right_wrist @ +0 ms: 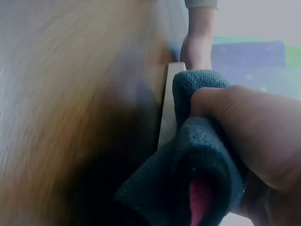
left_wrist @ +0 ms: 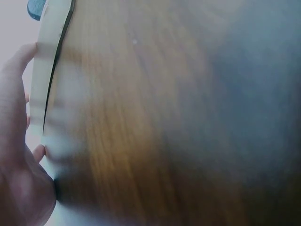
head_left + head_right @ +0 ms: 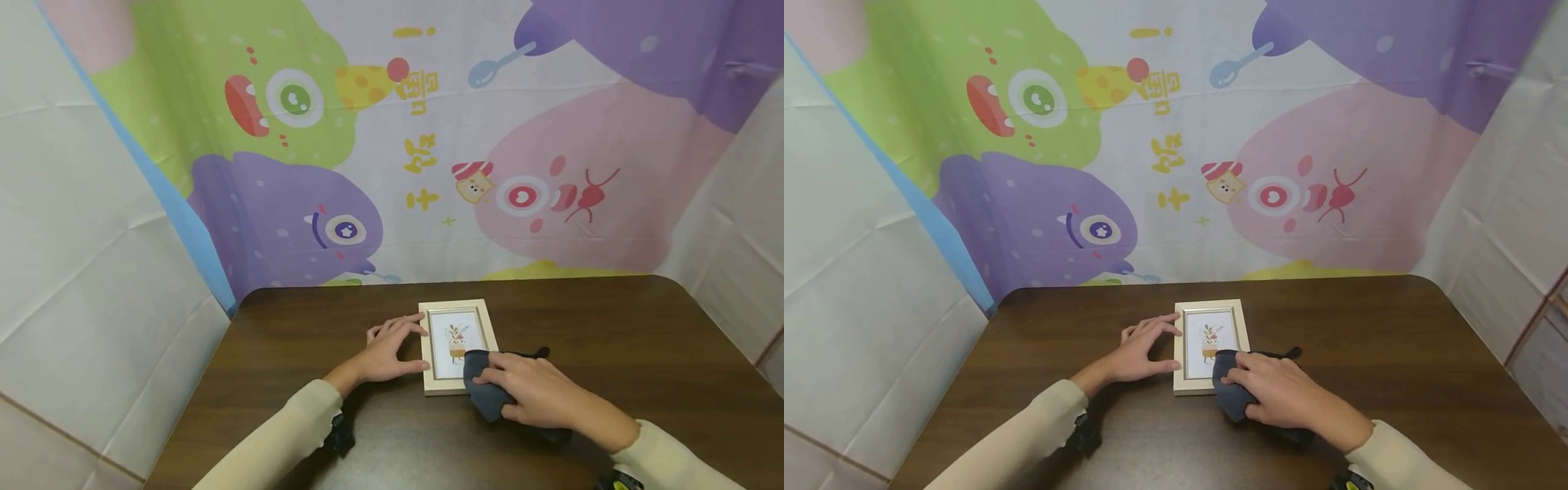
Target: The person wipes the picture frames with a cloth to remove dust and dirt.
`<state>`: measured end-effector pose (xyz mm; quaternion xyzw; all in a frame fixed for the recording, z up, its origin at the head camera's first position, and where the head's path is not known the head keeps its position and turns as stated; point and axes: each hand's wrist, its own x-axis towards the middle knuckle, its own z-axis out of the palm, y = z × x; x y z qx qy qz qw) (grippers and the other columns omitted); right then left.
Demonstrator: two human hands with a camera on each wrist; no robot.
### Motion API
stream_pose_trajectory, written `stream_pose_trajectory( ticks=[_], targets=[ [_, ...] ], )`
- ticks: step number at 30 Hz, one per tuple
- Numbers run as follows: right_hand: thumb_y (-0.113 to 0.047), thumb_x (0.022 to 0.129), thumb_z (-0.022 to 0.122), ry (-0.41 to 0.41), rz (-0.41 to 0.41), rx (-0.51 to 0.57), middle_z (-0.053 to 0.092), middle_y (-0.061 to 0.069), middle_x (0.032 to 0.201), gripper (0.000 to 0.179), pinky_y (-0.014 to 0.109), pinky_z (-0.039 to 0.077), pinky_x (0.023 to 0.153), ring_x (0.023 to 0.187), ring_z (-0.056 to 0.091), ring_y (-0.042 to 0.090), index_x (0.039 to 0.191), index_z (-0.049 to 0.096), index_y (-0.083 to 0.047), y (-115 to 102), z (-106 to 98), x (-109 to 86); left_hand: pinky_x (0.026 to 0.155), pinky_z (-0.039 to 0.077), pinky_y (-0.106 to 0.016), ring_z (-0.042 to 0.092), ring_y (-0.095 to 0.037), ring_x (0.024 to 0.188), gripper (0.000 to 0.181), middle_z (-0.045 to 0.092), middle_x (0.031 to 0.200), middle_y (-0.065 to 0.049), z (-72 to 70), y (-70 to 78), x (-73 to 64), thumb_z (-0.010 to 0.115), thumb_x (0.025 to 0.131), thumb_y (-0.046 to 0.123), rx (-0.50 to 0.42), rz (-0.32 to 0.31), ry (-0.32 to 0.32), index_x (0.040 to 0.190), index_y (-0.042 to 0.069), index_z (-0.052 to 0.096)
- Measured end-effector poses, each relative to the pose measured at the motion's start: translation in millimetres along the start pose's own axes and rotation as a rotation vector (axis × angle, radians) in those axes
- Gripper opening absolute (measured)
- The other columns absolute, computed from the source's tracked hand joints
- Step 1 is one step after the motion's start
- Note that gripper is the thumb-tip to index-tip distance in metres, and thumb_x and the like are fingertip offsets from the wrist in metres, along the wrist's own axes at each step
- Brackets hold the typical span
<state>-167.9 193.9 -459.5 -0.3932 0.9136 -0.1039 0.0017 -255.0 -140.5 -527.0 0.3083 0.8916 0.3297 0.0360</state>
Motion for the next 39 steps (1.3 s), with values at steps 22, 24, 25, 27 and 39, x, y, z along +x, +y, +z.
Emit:
stream_pose_trajectory(
  ticks=[22,24,25,27,39],
  targets=[
    [-0.021,0.086,0.096,-0.008,-0.047,-0.087,0.071,0.001,0.123,0.049,0.038,0.062,0.071,0.106,0.074,0.02,0.132,0.079,-0.022,-4,-1,4.6,0.112,0.025,-0.076,0.039,-0.047,0.164,0.065,0.04,0.184,0.002,3.5,-6.6,1.9,0.071,0.098,0.075,0.029,0.016,0.011,0.144,0.03,0.062],
    [-0.021,0.086,0.096,-0.01,-0.061,-0.101,0.071,0.002,0.125,0.049,0.038,0.063,0.072,0.11,0.075,0.022,0.132,0.079,-0.022,-8,0,9.3,0.112,0.025,-0.076,0.039,-0.047,0.163,0.065,0.04,0.184,0.002,3.9,-6.5,1.1,0.072,0.098,0.075,0.028,0.014,0.011,0.144,0.031,0.062],
    [-0.021,0.086,0.096,-0.014,-0.069,-0.105,0.071,0.002,0.126,0.049,0.038,0.063,0.072,0.11,0.074,0.021,0.132,0.079,-0.022,-11,1,12.1,0.113,0.024,-0.076,0.039,-0.047,0.163,0.064,0.04,0.184,0.001,3.2,-5.5,0.5,0.073,0.098,0.074,0.023,0.009,0.008,0.144,0.031,0.062],
    [-0.022,0.086,0.096,-0.023,-0.081,-0.114,0.07,0.001,0.124,0.049,0.035,0.062,0.07,0.109,0.074,0.02,0.132,0.079,-0.021,-16,2,18.3,0.114,0.024,-0.077,0.039,-0.046,0.164,0.063,0.04,0.184,0.001,1.0,-2.4,-0.4,0.075,0.098,0.07,0.009,-0.004,-0.001,0.144,0.03,0.062],
    [-0.025,0.09,0.093,-0.025,-0.16,-0.144,0.07,0.0,0.122,0.047,0.027,0.057,0.068,0.106,0.071,0.014,0.135,0.079,-0.019,-47,9,53.1,0.119,0.021,-0.078,0.035,-0.045,0.168,0.057,0.037,0.185,0.004,4.7,-10.0,3.2,0.078,0.1,0.059,-0.01,-0.024,-0.021,0.147,0.031,0.06]
  ],
)
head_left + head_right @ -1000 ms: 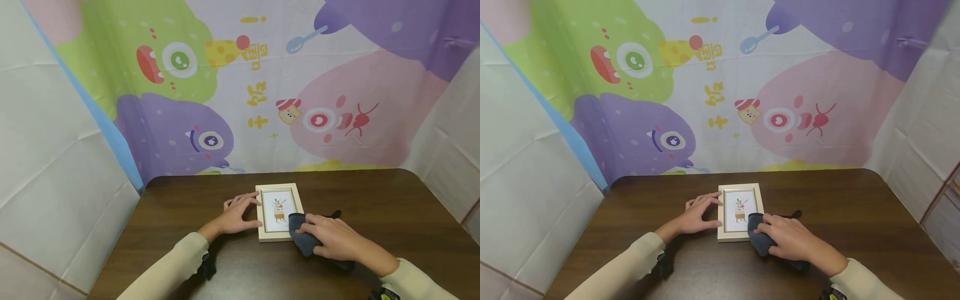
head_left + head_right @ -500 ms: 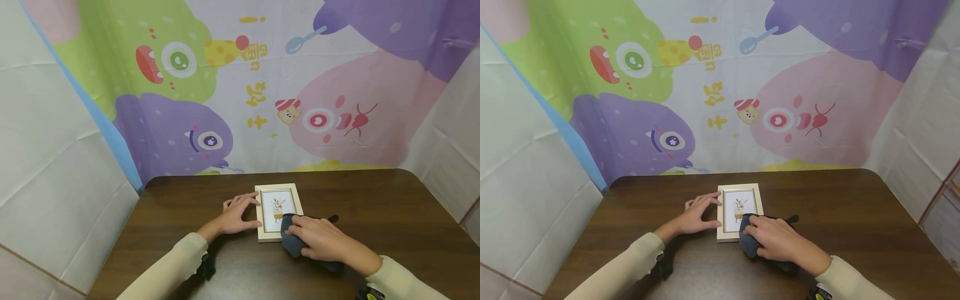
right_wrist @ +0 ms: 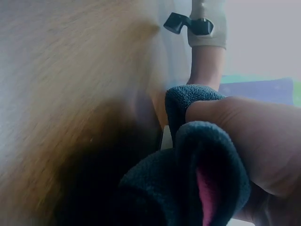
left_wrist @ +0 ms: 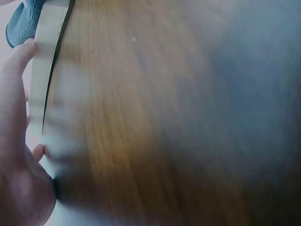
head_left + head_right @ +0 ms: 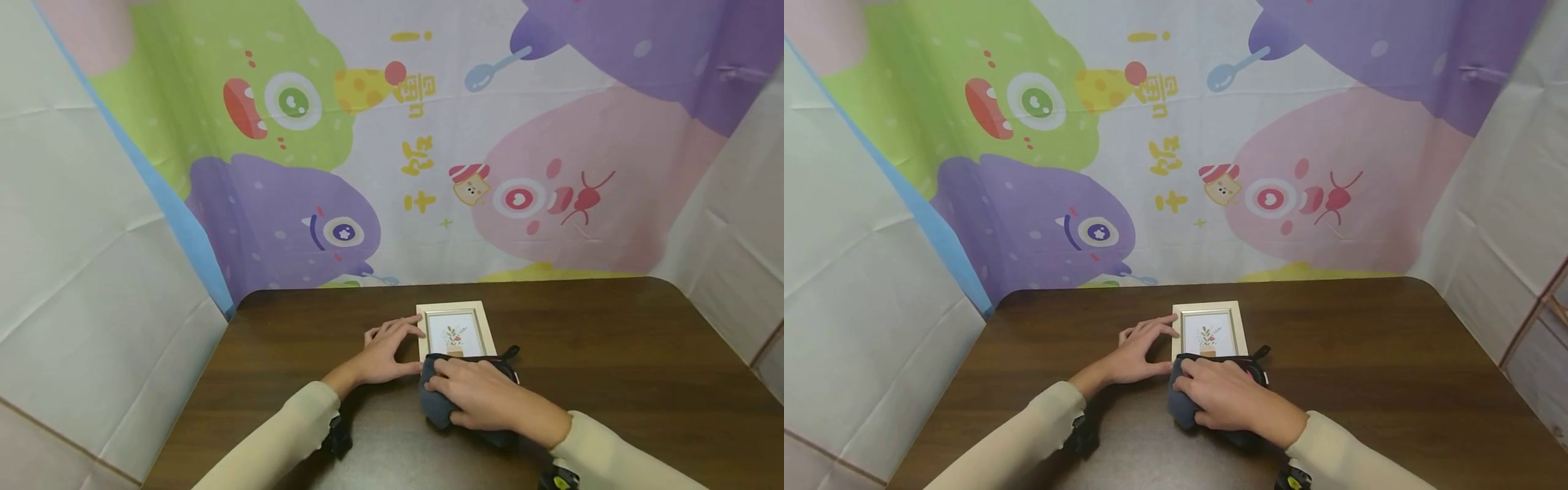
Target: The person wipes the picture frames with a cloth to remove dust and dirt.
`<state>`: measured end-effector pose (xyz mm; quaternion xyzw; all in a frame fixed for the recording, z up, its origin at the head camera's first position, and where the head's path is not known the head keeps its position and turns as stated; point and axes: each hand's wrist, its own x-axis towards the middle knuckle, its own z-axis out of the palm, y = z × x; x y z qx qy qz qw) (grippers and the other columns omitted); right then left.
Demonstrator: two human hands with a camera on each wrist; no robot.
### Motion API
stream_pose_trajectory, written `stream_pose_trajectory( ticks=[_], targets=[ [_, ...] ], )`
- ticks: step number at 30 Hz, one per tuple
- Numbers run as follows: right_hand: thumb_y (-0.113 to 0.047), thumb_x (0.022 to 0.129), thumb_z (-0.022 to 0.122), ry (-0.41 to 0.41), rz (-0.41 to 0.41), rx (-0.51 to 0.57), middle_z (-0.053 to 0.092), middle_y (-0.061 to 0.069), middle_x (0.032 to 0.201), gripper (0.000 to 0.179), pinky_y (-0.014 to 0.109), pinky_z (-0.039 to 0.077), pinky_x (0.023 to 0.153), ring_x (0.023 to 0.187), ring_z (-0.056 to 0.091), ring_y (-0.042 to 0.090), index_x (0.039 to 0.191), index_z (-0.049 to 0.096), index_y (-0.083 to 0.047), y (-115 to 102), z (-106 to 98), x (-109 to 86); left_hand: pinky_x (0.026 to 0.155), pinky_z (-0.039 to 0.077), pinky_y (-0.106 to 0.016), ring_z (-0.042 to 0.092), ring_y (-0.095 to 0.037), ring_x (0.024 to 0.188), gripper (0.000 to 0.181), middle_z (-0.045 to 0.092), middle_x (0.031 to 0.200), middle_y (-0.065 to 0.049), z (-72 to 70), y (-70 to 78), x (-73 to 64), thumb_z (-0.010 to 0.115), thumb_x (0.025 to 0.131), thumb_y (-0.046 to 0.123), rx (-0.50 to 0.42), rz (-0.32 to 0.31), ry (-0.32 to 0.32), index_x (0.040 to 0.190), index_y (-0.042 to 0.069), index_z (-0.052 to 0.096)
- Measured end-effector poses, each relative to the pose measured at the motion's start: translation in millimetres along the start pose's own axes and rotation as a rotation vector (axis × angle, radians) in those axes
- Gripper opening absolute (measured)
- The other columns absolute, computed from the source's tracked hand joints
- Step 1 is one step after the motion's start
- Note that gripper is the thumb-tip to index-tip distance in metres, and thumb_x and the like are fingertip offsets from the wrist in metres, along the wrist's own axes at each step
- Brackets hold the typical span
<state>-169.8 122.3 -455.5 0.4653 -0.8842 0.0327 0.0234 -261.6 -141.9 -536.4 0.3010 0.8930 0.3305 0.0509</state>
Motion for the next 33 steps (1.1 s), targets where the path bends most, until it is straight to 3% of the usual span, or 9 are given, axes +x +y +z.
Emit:
stream_pose_trajectory(
  ticks=[4,14,26,33],
  targets=[
    [-0.026,0.09,0.093,-0.001,-0.004,-0.003,0.07,-0.001,0.121,0.046,0.027,0.058,0.068,0.104,0.071,0.013,0.134,0.079,-0.019,-4,2,5.2,0.118,0.022,-0.08,0.036,-0.047,0.166,0.057,0.036,0.186,-0.001,-2.9,5.4,-1.9,0.077,0.102,0.057,0.004,0.004,-0.017,0.148,0.027,0.059],
    [-0.026,0.089,0.094,-0.009,0.019,0.029,0.07,-0.001,0.122,0.049,0.03,0.061,0.071,0.109,0.072,0.015,0.135,0.079,-0.019,-3,4,1.5,0.115,0.023,-0.078,0.039,-0.045,0.164,0.057,0.037,0.185,0.004,6.0,-5.1,-0.4,0.073,0.101,0.065,0.012,0.043,0.017,0.147,0.033,0.059],
    [-0.02,0.085,0.095,0.011,0.102,0.087,0.067,-0.005,0.115,0.047,0.03,0.055,0.066,0.097,0.068,0.011,0.129,0.079,-0.023,18,1,-34.0,0.117,0.023,-0.079,0.036,-0.046,0.166,0.061,0.037,0.185,0.005,4.1,1.4,0.6,0.073,0.099,0.072,0.009,0.022,0.016,0.144,0.033,0.06],
    [-0.019,0.086,0.094,0.0,0.128,0.112,0.067,-0.003,0.115,0.046,0.033,0.056,0.067,0.095,0.068,0.013,0.13,0.079,-0.022,27,-4,-44.7,0.117,0.022,-0.079,0.038,-0.047,0.165,0.061,0.039,0.184,0.002,-2.8,8.1,-2.1,0.077,0.097,0.065,-0.01,0.013,0.011,0.143,0.029,0.062]
  ],
)
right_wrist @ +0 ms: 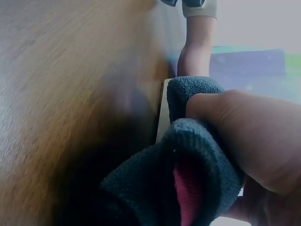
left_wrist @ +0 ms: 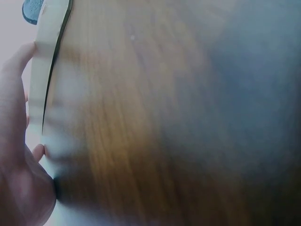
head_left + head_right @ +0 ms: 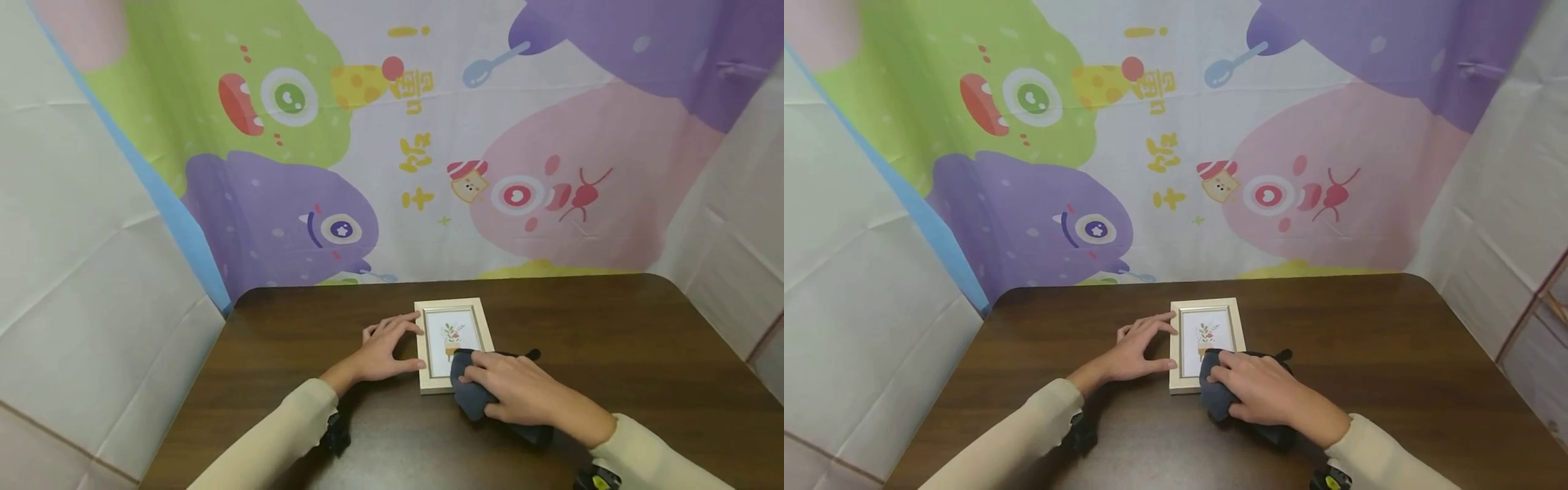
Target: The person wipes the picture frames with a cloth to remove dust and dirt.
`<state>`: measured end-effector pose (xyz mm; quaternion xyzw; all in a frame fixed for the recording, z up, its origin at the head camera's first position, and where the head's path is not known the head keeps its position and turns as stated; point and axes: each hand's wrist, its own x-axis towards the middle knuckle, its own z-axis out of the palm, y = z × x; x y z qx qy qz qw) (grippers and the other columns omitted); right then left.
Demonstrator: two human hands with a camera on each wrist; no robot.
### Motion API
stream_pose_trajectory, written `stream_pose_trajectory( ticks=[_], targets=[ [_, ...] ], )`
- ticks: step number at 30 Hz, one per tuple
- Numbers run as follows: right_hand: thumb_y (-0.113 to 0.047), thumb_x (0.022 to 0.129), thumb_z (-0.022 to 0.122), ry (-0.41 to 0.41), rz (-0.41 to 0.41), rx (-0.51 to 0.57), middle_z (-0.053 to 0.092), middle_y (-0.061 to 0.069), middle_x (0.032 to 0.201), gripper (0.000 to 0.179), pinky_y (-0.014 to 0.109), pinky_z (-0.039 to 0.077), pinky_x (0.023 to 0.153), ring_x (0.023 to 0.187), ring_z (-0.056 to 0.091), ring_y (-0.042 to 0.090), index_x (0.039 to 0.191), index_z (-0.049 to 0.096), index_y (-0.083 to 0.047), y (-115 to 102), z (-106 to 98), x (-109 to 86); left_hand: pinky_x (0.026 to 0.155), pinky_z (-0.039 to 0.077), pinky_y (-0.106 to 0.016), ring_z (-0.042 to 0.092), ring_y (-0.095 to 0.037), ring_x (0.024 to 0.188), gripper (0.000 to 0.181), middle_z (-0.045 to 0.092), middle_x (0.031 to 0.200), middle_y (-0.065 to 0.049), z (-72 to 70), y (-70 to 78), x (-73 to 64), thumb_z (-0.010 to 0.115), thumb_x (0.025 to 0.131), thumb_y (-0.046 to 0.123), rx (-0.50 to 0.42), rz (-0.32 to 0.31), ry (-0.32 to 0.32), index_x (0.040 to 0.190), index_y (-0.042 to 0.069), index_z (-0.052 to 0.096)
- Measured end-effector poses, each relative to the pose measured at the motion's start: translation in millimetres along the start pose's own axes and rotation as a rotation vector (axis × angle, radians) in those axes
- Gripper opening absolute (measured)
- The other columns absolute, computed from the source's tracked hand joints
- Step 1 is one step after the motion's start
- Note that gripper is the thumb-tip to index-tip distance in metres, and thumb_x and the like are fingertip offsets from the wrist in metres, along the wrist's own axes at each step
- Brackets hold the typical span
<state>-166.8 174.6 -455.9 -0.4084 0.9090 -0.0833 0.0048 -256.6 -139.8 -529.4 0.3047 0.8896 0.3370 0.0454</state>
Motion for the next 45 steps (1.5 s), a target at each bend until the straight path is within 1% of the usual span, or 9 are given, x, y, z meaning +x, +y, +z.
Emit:
stream_pose_trajectory(
  ticks=[4,10,15,18,22,30,34,39,45],
  targets=[
    [-0.019,0.088,0.093,0.001,-0.029,-0.013,0.068,-0.003,0.117,0.047,0.03,0.054,0.064,0.096,0.069,0.012,0.133,0.078,-0.023,-7,-2,2.4,0.119,0.022,-0.076,0.038,-0.042,0.166,0.06,0.036,0.185,0.006,4.5,-7.1,1.5,0.076,0.099,0.067,0.018,-0.01,-0.004,0.145,0.033,0.06],
    [-0.018,0.088,0.092,0.009,-0.122,-0.044,0.063,-0.008,0.11,0.048,0.019,0.039,0.057,0.085,0.056,0.001,0.134,0.078,-0.024,-29,-4,9.3,0.114,0.023,-0.079,0.039,-0.045,0.163,0.061,0.038,0.185,0.003,2.7,-7.2,1.7,0.074,0.099,0.07,0.023,0.014,0.006,0.144,0.032,0.06],
    [-0.021,0.092,0.091,-0.009,-0.193,-0.076,0.064,-0.009,0.111,0.048,0.016,0.035,0.056,0.089,0.057,0.0,0.137,0.078,-0.024,-41,7,18.1,0.113,0.024,-0.079,0.041,-0.046,0.161,0.064,0.038,0.184,0.002,0.5,-4.6,-0.1,0.071,0.1,0.075,0.039,0.029,0.003,0.144,0.031,0.06],
    [-0.021,0.095,0.089,-0.037,-0.218,-0.094,0.064,-0.009,0.111,0.047,0.015,0.033,0.055,0.087,0.055,0.0,0.141,0.078,-0.024,-45,16,22.9,0.113,0.023,-0.079,0.04,-0.047,0.161,0.064,0.038,0.184,0.0,-0.4,-2.2,-1.0,0.071,0.1,0.074,0.034,0.03,-0.003,0.145,0.03,0.06],
    [-0.02,0.097,0.088,-0.065,-0.204,-0.104,0.064,-0.009,0.112,0.047,0.015,0.031,0.053,0.085,0.052,0.0,0.143,0.077,-0.023,-46,22,25.9,0.114,0.023,-0.08,0.041,-0.047,0.161,0.063,0.039,0.184,-0.001,-1.9,1.1,-0.8,0.073,0.1,0.069,0.021,0.023,-0.012,0.145,0.028,0.061],
    [-0.02,0.096,0.088,-0.065,-0.184,-0.094,0.064,-0.009,0.112,0.049,0.016,0.033,0.054,0.088,0.055,0.001,0.144,0.078,-0.024,-46,20,25.8,0.118,0.021,-0.08,0.038,-0.045,0.165,0.058,0.037,0.186,0.0,-1.2,-1.0,0.6,0.078,0.1,0.06,0.015,-0.015,-0.02,0.146,0.029,0.06],
    [-0.016,0.094,0.088,-0.062,-0.159,-0.054,0.064,-0.008,0.109,0.047,0.016,0.033,0.054,0.084,0.052,-0.001,0.14,0.079,-0.023,-40,19,19.5,0.12,0.021,-0.078,0.036,-0.042,0.167,0.057,0.035,0.186,0.004,2.9,-6.1,2.4,0.079,0.1,0.057,0.015,-0.026,-0.022,0.146,0.031,0.06],
    [-0.015,0.091,0.09,-0.059,-0.127,-0.035,0.065,-0.007,0.108,0.044,0.018,0.036,0.054,0.081,0.052,-0.001,0.133,0.081,-0.023,-27,16,7.0,0.117,0.021,-0.078,0.037,-0.043,0.166,0.059,0.036,0.185,0.007,6.0,-13.8,3.0,0.077,0.099,0.067,0.011,-0.002,0.003,0.145,0.035,0.06],
    [-0.016,0.09,0.092,-0.126,-0.038,0.024,0.066,-0.006,0.109,0.043,0.023,0.042,0.059,0.083,0.055,0.002,0.13,0.078,-0.025,-10,8,-11.5,0.117,0.02,-0.079,0.036,-0.047,0.166,0.061,0.037,0.185,0.003,0.2,-3.5,0.5,0.077,0.097,0.067,0.002,-0.005,-0.008,0.145,0.031,0.061]
  ],
)
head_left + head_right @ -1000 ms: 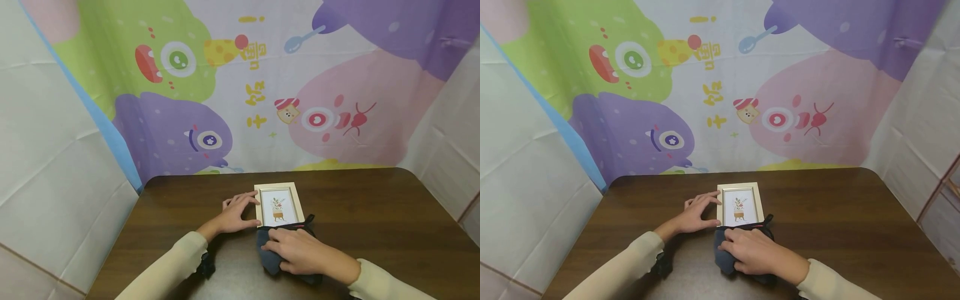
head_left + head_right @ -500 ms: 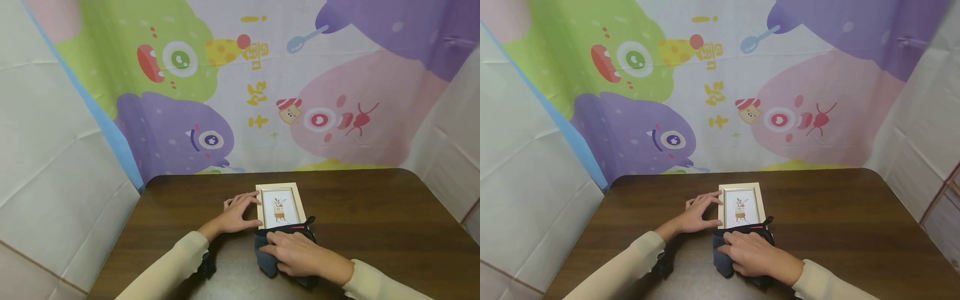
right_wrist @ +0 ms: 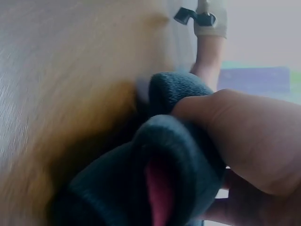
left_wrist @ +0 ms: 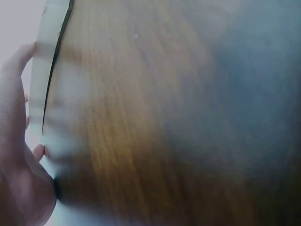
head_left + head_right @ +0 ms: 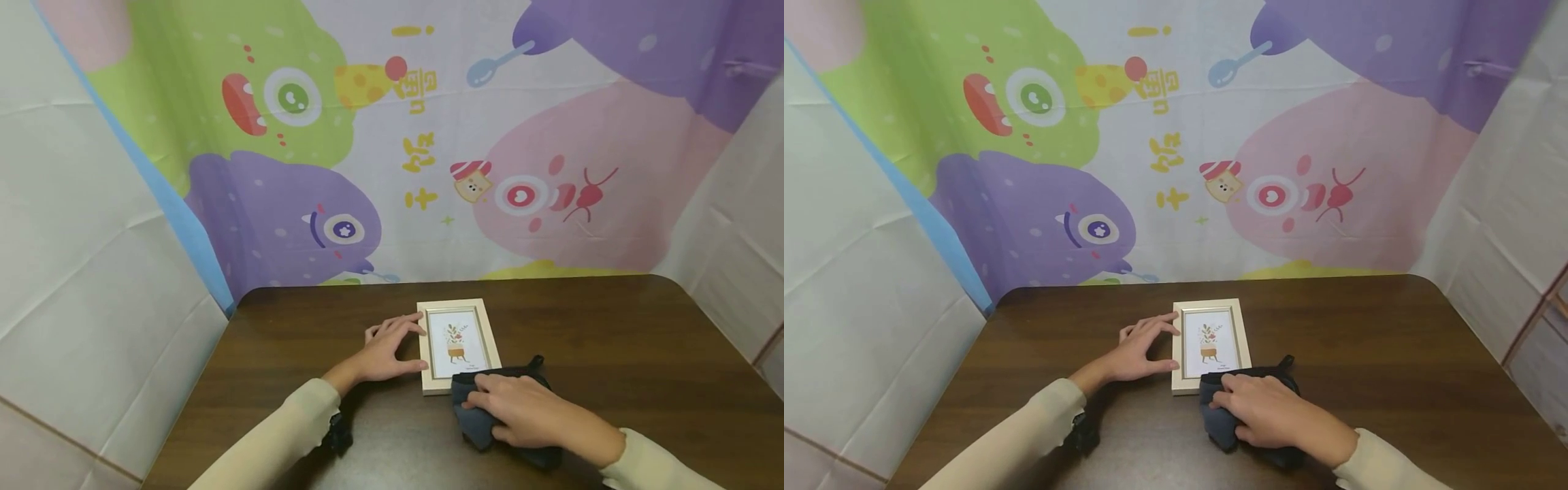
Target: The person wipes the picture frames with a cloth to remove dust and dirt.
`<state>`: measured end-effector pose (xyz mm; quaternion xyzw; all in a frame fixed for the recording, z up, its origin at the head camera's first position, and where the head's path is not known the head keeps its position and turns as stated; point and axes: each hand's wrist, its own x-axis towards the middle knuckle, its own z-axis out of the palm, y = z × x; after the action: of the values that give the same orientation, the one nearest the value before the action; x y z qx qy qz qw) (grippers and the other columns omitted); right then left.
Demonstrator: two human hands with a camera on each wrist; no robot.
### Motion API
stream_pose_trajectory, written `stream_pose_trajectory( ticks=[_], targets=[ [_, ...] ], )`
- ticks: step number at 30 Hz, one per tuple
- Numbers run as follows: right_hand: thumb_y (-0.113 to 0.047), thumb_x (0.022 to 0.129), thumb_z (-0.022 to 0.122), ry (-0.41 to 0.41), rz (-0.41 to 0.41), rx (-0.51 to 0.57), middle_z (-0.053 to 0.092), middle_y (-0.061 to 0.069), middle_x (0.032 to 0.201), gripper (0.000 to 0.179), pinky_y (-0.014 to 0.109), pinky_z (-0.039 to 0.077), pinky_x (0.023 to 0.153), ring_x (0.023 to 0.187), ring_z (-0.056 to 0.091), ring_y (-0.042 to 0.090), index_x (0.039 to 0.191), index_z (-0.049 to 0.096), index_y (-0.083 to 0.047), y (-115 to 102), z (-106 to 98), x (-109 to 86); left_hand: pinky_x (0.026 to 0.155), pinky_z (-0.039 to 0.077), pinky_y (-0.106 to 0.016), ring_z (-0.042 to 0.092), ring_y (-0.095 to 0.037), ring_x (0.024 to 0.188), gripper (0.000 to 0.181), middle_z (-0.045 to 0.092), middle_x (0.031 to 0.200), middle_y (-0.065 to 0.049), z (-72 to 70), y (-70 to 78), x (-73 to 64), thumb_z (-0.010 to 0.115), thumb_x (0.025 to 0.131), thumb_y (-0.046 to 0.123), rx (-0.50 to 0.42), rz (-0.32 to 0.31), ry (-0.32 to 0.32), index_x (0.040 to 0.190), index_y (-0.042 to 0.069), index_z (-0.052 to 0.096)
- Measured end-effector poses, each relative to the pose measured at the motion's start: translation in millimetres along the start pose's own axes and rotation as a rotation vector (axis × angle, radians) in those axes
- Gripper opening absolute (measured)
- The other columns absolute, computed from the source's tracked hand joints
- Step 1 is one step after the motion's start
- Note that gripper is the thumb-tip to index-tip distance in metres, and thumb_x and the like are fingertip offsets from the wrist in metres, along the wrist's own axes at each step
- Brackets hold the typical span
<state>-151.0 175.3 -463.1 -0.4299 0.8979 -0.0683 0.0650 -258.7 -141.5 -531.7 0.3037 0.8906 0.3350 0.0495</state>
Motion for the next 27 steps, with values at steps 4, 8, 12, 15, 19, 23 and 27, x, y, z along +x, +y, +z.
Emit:
stream_pose_trajectory(
  ticks=[4,8,12,15,19,23,27],
  targets=[
    [-0.016,0.09,0.093,-0.042,0.045,0.016,0.073,0.002,0.123,0.044,0.033,0.056,0.067,0.1,0.074,0.018,0.129,0.076,-0.028,9,-5,-12.3,0.116,0.02,-0.08,0.037,-0.048,0.165,0.063,0.038,0.185,0.001,-2.2,3.7,-0.6,0.077,0.097,0.067,0.003,0.001,-0.001,0.144,0.029,0.061],
    [-0.016,0.088,0.095,-0.078,0.09,0.034,0.074,0.003,0.126,0.045,0.04,0.061,0.075,0.11,0.077,0.028,0.124,0.075,-0.033,18,-11,-20.8,0.116,0.022,-0.079,0.037,-0.044,0.165,0.063,0.037,0.185,0.004,0.3,-0.2,0.8,0.075,0.097,0.071,0.028,-0.005,0.003,0.145,0.032,0.06],
    [-0.015,0.087,0.096,-0.1,0.118,0.054,0.072,-0.001,0.122,0.045,0.04,0.059,0.075,0.107,0.075,0.025,0.121,0.074,-0.036,23,-14,-23.6,0.115,0.022,-0.079,0.038,-0.045,0.165,0.063,0.037,0.185,0.003,1.5,-2.1,1.3,0.075,0.097,0.072,0.024,-0.001,0.007,0.145,0.032,0.06],
    [-0.018,0.088,0.097,-0.097,0.1,0.032,0.074,0.004,0.13,0.045,0.044,0.063,0.079,0.115,0.077,0.03,0.123,0.074,-0.034,23,-13,-24.1,0.115,0.021,-0.08,0.038,-0.047,0.164,0.064,0.038,0.185,0.001,0.5,0.2,0.9,0.075,0.097,0.07,0.013,0.006,0.006,0.144,0.03,0.061],
    [-0.02,0.088,0.097,-0.049,0.027,-0.007,0.072,-0.001,0.121,0.045,0.037,0.06,0.074,0.102,0.073,0.018,0.125,0.075,-0.03,21,-9,-22.6,0.116,0.022,-0.078,0.038,-0.046,0.164,0.063,0.038,0.185,0.003,0.6,-1.2,0.7,0.077,0.097,0.069,0.022,0.003,0.01,0.145,0.031,0.061],
    [-0.019,0.087,0.097,0.014,-0.045,-0.024,0.061,-0.011,0.103,0.044,0.025,0.044,0.061,0.083,0.054,0.001,0.126,0.076,-0.028,16,-3,-17.2,0.117,0.022,-0.077,0.038,-0.043,0.165,0.062,0.037,0.185,0.006,1.9,-4.5,1.4,0.076,0.097,0.069,0.033,-0.003,0.014,0.145,0.033,0.06],
    [-0.019,0.088,0.095,0.055,-0.111,-0.047,0.059,-0.01,0.102,0.043,0.024,0.041,0.056,0.081,0.049,0.0,0.127,0.077,-0.023,12,4,-7.6,0.115,0.022,-0.079,0.038,-0.047,0.164,0.064,0.038,0.185,0.003,1.5,-2.5,0.5,0.073,0.098,0.072,0.028,0.011,0.01,0.146,0.031,0.06]
  ],
)
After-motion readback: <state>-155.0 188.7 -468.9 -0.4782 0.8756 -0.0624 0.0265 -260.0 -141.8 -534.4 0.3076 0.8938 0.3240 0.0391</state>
